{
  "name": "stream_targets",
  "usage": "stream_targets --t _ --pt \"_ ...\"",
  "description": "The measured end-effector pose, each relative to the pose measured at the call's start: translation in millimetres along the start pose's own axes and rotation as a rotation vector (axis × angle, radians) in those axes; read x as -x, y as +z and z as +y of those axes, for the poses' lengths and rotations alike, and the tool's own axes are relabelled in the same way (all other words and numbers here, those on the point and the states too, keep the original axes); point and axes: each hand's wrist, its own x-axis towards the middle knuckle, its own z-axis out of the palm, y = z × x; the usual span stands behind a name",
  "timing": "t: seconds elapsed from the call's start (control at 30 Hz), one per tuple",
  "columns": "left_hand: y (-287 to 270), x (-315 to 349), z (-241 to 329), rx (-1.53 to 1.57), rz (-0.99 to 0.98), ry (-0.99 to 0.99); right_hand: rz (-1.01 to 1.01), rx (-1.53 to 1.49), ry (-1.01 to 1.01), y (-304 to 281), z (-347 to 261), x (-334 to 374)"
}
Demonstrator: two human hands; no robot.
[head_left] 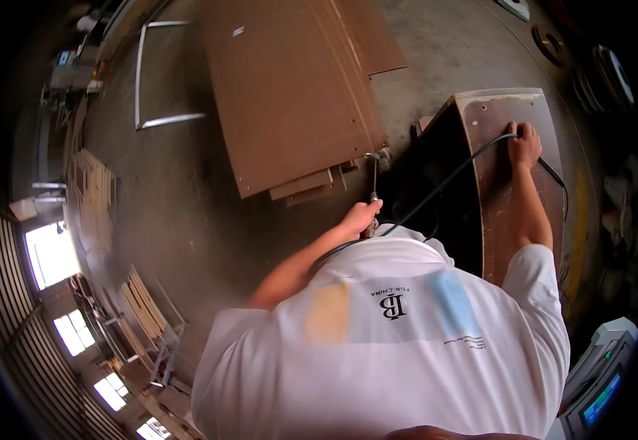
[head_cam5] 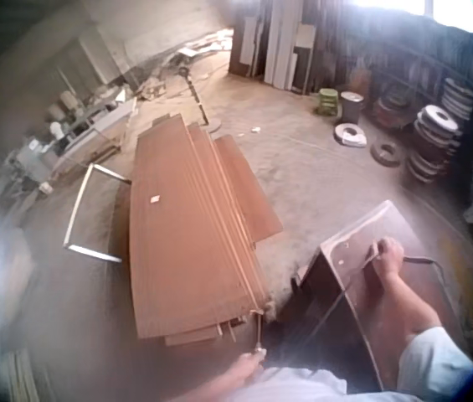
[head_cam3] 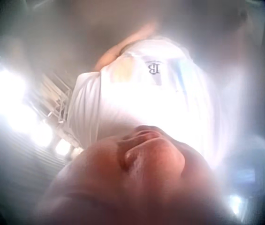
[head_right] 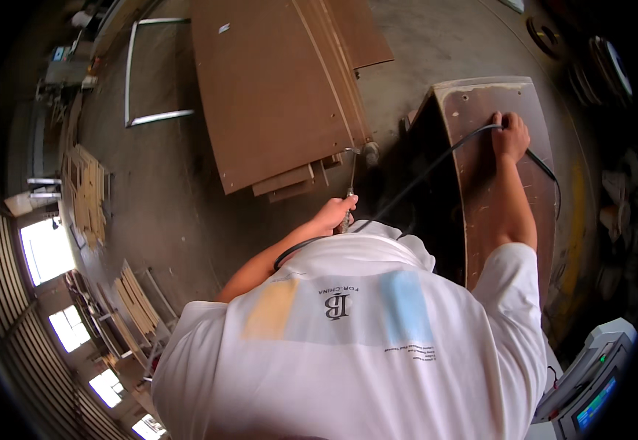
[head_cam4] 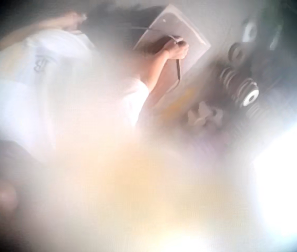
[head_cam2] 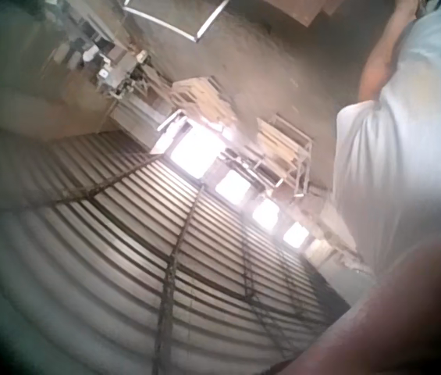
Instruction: The person repeatedly picks up large flat wooden panels from a stack and feeds them one by one into a CNC edge banding machine. The person handles each panel with both hands, aligns it on the machine's conveyor, and then retrieves the next panel from the stack.
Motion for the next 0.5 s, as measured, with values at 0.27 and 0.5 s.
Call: stream_targets --t 0.27,0.5 --pt "-97.0 70.1 -69.3 0.516 -0.213 0.039 0.087 -0.105 -0.140 -53.5 -3.8 158.4" --pt "-213.6 142.9 -124.8 0.650 -0.316 0.245 0.031 -0.006 -0.146 -86.4 -31.5 261.3"
